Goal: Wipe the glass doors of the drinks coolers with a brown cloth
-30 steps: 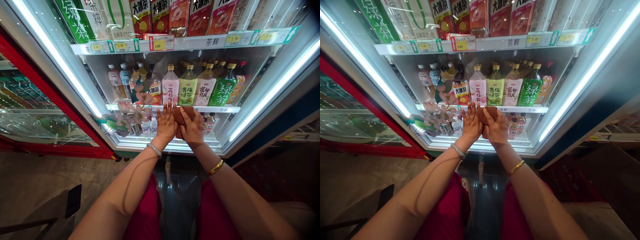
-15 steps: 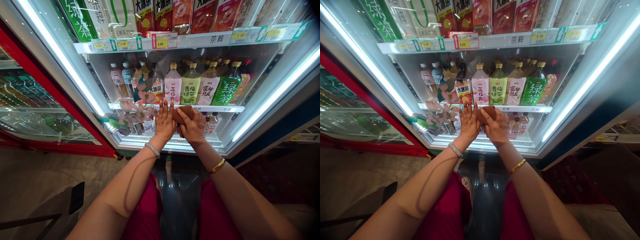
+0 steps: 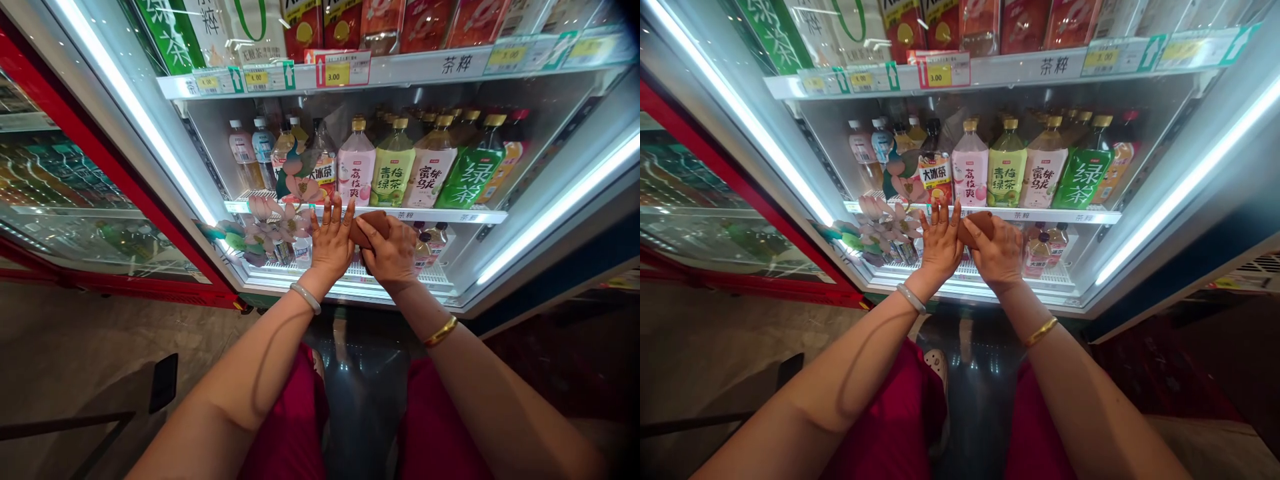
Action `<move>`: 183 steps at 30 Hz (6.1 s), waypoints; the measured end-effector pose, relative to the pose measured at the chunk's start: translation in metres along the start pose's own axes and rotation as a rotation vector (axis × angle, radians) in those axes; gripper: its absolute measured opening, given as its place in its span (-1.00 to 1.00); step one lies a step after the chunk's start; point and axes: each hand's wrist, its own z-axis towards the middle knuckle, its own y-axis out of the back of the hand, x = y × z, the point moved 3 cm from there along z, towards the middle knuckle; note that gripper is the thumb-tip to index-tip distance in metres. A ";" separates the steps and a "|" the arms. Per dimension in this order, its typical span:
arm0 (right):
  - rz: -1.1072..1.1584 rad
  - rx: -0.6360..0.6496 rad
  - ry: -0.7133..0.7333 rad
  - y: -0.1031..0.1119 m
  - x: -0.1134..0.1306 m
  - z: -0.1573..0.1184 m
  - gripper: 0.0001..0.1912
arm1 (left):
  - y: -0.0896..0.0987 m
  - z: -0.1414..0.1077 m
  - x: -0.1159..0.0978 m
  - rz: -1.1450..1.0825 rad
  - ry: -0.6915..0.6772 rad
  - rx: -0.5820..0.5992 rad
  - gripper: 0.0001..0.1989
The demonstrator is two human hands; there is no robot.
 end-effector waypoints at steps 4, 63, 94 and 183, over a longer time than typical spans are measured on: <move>0.011 -0.070 -0.041 0.008 0.001 0.018 -0.45 | 0.000 0.000 0.003 0.006 0.013 0.001 -0.31; 0.061 0.088 -0.006 -0.001 0.025 0.012 -0.42 | 0.011 -0.013 0.034 -0.052 -0.003 0.085 -0.33; 0.111 -0.095 -0.135 -0.002 0.049 0.038 -0.42 | 0.021 -0.023 0.080 -0.014 0.101 -0.014 -0.31; 0.180 -0.080 -0.127 -0.053 0.164 0.055 -0.42 | 0.048 -0.045 0.164 -0.025 0.184 -0.005 -0.21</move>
